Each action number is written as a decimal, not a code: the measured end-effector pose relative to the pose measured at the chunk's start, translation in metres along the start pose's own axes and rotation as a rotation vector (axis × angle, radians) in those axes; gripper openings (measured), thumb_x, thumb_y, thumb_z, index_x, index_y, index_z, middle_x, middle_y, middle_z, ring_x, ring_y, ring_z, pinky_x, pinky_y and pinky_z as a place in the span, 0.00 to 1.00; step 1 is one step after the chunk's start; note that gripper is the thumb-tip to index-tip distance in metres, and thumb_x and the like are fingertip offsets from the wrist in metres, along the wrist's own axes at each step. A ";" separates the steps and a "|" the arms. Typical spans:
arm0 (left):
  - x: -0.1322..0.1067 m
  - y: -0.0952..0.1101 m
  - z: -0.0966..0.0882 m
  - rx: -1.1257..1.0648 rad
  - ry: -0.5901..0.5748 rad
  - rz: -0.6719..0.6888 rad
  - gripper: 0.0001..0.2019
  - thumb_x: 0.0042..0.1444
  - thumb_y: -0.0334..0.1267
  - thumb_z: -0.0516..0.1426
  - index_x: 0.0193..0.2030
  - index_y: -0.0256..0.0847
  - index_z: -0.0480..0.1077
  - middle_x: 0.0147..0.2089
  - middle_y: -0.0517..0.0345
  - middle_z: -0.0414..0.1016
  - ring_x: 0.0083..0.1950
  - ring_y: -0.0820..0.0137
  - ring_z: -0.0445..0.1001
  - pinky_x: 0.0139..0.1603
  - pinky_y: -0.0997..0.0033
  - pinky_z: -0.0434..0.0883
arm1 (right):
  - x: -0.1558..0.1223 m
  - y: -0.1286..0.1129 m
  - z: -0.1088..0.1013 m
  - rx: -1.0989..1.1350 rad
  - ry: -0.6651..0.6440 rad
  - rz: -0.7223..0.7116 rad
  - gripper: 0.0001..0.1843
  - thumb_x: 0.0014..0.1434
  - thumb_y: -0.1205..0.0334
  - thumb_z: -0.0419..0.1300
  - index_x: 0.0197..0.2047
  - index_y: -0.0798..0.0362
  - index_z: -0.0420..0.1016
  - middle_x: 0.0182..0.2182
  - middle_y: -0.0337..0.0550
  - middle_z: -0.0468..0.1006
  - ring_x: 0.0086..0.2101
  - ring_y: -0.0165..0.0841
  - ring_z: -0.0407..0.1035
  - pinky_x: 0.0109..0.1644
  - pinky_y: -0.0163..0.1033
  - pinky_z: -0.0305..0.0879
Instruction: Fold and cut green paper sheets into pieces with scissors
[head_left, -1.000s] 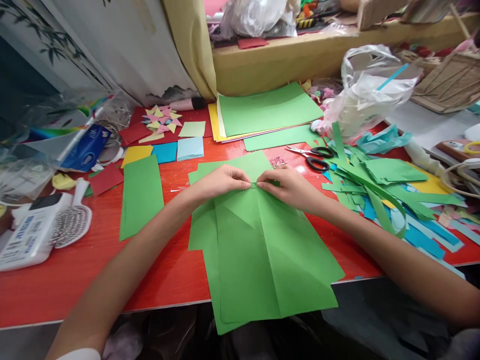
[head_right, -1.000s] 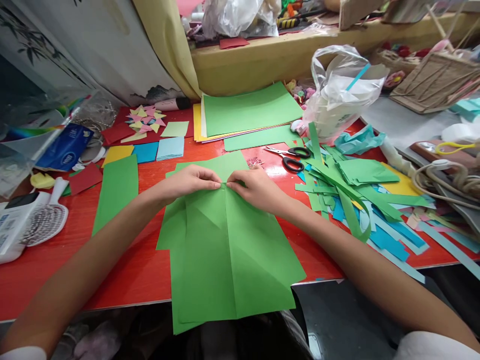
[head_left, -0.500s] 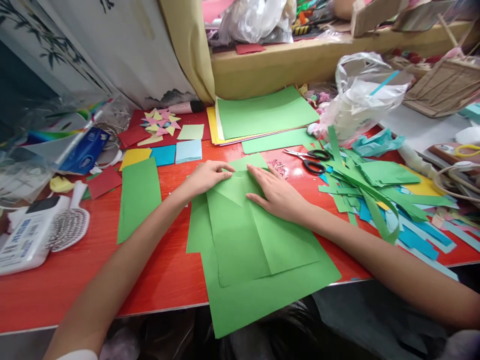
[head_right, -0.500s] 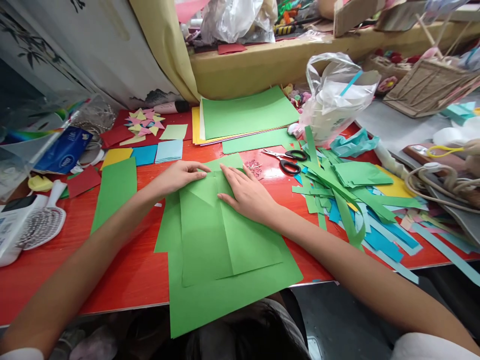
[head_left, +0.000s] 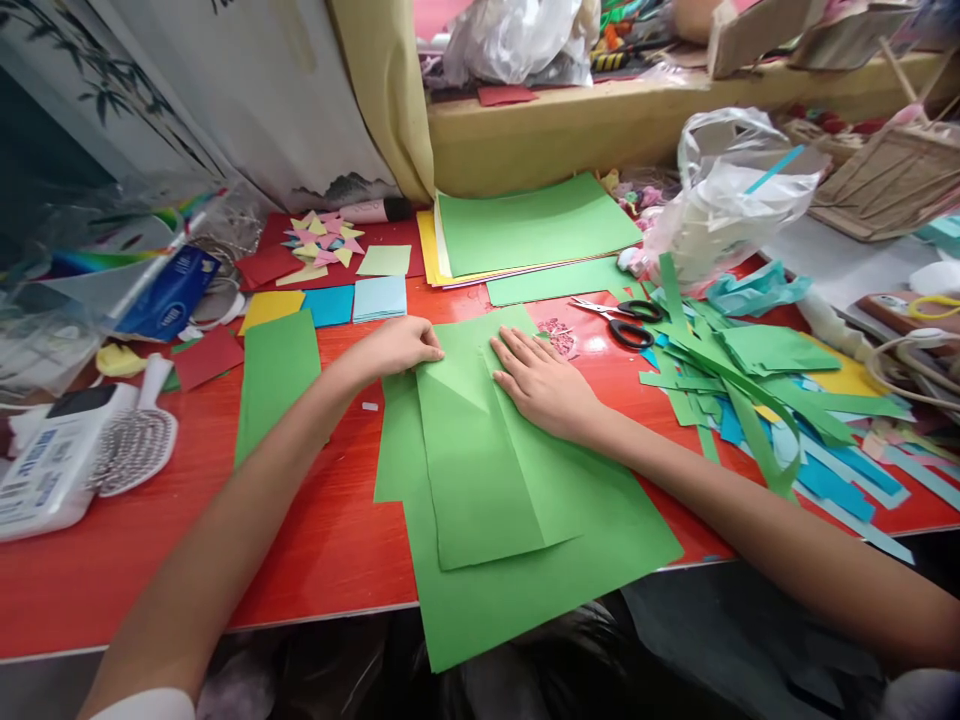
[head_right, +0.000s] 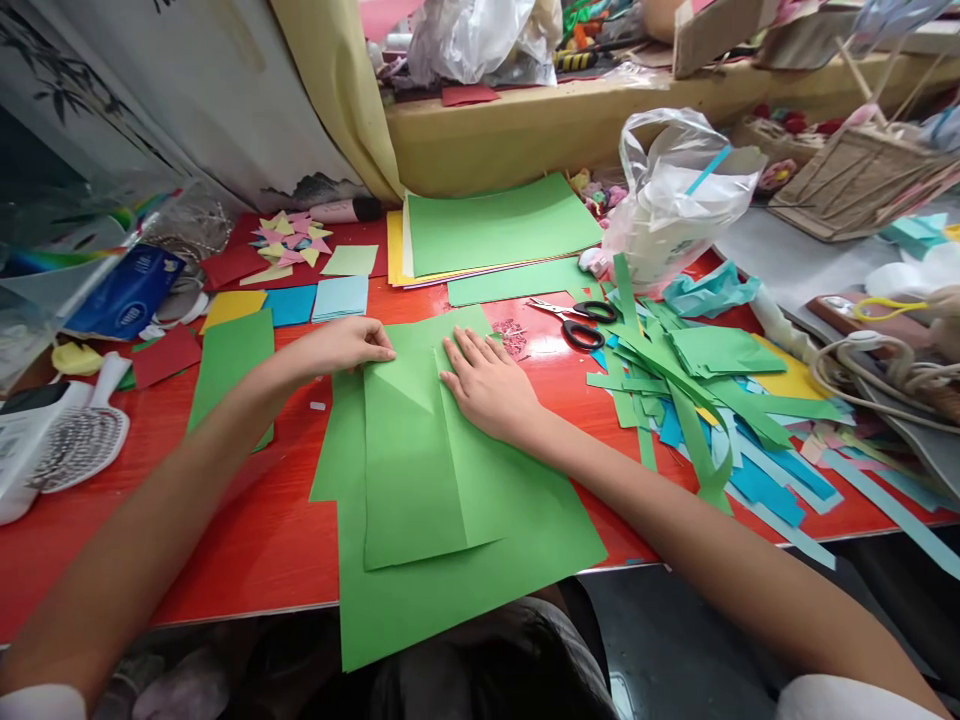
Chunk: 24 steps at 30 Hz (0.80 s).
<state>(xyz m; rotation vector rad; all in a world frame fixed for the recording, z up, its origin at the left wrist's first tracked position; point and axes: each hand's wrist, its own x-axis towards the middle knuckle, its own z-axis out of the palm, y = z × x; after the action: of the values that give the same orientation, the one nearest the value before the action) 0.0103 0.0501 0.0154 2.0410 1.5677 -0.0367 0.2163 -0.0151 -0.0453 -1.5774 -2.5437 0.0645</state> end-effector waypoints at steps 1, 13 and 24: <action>0.000 0.000 0.000 0.018 0.003 0.005 0.09 0.46 0.42 0.55 0.32 0.40 0.68 0.32 0.57 0.72 0.28 0.70 0.68 0.25 0.72 0.61 | 0.000 0.000 0.001 -0.008 0.004 0.008 0.31 0.67 0.52 0.35 0.67 0.61 0.49 0.66 0.51 0.47 0.64 0.39 0.42 0.66 0.47 0.41; -0.003 0.002 0.002 0.045 0.007 0.032 0.08 0.47 0.43 0.54 0.29 0.41 0.65 0.31 0.54 0.72 0.29 0.67 0.69 0.26 0.70 0.60 | 0.000 -0.007 0.003 -0.009 0.052 0.041 0.33 0.66 0.52 0.33 0.65 0.64 0.52 0.65 0.54 0.49 0.64 0.42 0.43 0.66 0.49 0.42; -0.006 0.001 -0.003 -0.363 0.006 -0.017 0.13 0.45 0.41 0.58 0.38 0.39 0.68 0.33 0.56 0.68 0.29 0.71 0.67 0.24 0.73 0.64 | 0.001 -0.005 0.004 0.007 0.053 0.054 0.33 0.66 0.51 0.35 0.66 0.64 0.51 0.65 0.51 0.49 0.64 0.41 0.43 0.66 0.49 0.41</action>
<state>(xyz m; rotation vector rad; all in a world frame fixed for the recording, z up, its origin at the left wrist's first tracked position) 0.0080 0.0456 0.0200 1.7450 1.4721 0.2314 0.2107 -0.0168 -0.0483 -1.6234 -2.4585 0.0370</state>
